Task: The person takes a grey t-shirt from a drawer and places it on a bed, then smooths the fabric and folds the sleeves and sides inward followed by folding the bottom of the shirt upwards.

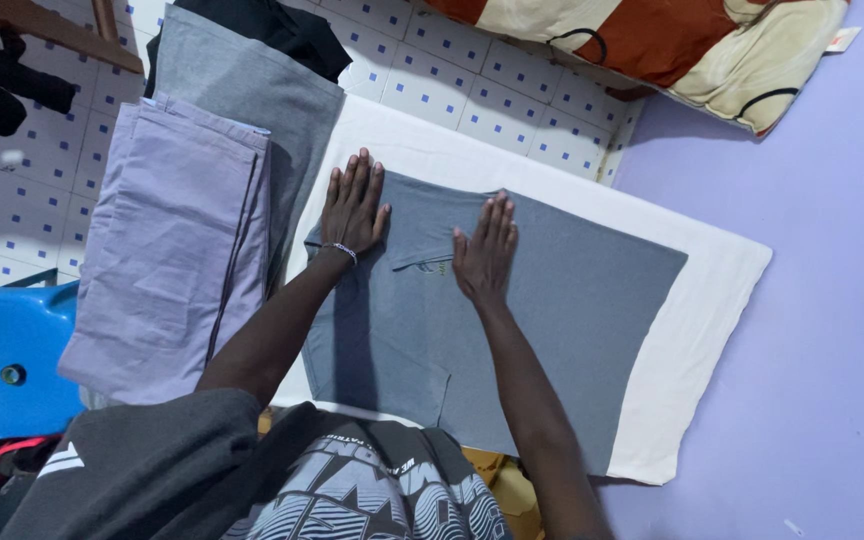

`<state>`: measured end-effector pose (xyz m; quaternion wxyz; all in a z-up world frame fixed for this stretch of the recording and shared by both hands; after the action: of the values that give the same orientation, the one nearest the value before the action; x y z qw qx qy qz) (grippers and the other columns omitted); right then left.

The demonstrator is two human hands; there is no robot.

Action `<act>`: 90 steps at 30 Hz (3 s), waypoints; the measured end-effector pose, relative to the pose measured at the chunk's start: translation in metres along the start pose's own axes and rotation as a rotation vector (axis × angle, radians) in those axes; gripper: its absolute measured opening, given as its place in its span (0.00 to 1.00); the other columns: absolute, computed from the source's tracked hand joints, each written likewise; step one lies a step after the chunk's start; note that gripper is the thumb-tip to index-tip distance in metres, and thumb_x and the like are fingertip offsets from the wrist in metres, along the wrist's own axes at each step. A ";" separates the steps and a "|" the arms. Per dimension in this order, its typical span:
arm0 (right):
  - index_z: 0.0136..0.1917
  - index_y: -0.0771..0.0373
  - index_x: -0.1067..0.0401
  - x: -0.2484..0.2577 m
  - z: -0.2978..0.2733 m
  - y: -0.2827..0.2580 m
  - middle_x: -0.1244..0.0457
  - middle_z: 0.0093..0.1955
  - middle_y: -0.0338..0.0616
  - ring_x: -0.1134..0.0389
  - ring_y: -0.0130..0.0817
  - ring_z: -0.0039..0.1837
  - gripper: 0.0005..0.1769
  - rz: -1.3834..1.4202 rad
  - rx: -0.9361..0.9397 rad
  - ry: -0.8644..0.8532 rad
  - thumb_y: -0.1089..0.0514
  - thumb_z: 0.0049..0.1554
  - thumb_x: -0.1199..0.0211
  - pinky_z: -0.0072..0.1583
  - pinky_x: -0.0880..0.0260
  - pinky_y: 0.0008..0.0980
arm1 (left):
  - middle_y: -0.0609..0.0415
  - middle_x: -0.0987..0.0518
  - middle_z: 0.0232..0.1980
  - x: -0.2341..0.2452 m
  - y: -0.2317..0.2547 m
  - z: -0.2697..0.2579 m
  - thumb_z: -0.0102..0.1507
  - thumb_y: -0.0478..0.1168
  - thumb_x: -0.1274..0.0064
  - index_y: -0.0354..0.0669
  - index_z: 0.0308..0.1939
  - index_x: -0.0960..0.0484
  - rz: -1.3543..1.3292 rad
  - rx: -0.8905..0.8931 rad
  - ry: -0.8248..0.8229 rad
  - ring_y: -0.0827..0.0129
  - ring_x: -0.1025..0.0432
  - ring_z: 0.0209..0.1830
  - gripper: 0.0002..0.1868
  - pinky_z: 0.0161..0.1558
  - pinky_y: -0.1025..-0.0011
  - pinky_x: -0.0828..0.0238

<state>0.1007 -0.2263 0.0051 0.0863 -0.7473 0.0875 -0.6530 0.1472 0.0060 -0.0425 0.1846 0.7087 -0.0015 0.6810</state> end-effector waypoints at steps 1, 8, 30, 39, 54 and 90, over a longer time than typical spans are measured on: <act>0.83 0.72 0.65 0.004 -0.002 0.004 0.71 0.87 0.61 0.73 0.51 0.87 0.45 -0.018 -0.008 0.005 0.38 0.68 0.58 0.81 0.72 0.54 | 0.42 0.61 0.87 0.002 0.003 0.000 0.70 0.57 0.59 0.42 0.84 0.55 0.023 0.002 0.014 0.55 0.65 0.87 0.44 0.82 0.52 0.76; 0.84 0.70 0.63 -0.007 -0.004 -0.022 0.70 0.88 0.58 0.72 0.50 0.88 0.40 0.046 0.068 -0.025 0.42 0.69 0.64 0.83 0.72 0.55 | 0.37 0.58 0.86 -0.021 0.067 0.003 0.70 0.54 0.60 0.29 0.82 0.55 0.112 -0.152 -0.020 0.52 0.65 0.87 0.45 0.81 0.52 0.77; 0.83 0.68 0.57 0.002 -0.012 0.015 0.64 0.87 0.55 0.66 0.48 0.88 0.36 -0.108 0.000 -0.003 0.46 0.70 0.58 0.82 0.67 0.54 | 0.49 0.61 0.86 -0.025 0.109 -0.054 0.68 0.59 0.58 0.72 0.81 0.52 -0.115 -0.484 -0.153 0.55 0.68 0.86 0.38 0.80 0.46 0.80; 0.83 0.74 0.62 -0.010 0.018 -0.031 0.67 0.87 0.64 0.69 0.54 0.87 0.40 0.003 -0.012 0.095 0.45 0.70 0.60 0.81 0.65 0.55 | 0.36 0.58 0.85 -0.018 0.034 0.008 0.71 0.56 0.60 0.39 0.83 0.52 -0.067 -0.041 0.006 0.50 0.63 0.86 0.42 0.81 0.52 0.72; 0.84 0.70 0.66 0.005 0.011 0.006 0.71 0.88 0.57 0.72 0.48 0.88 0.43 -0.065 -0.018 -0.041 0.39 0.70 0.62 0.82 0.69 0.53 | 0.39 0.66 0.87 -0.007 -0.002 0.003 0.71 0.61 0.58 0.37 0.84 0.59 -0.013 0.160 0.014 0.54 0.72 0.87 0.48 0.82 0.50 0.81; 0.83 0.74 0.63 -0.015 0.012 -0.025 0.68 0.87 0.64 0.69 0.55 0.87 0.42 0.002 0.051 0.056 0.43 0.69 0.56 0.82 0.66 0.56 | 0.38 0.61 0.86 -0.031 0.066 -0.001 0.72 0.55 0.62 0.35 0.82 0.55 -0.098 -0.123 -0.068 0.51 0.65 0.86 0.42 0.82 0.54 0.73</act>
<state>0.1109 -0.1978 -0.0046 0.1035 -0.7262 0.0742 -0.6756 0.1273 -0.0629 -0.0551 0.2610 0.7179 -0.0150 0.6452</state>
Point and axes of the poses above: each hand's wrist, its own z-axis towards the middle knuckle, its own x-axis out of the back of the hand, y = z × x, the point moved 8 cm from there along z, towards the middle knuckle
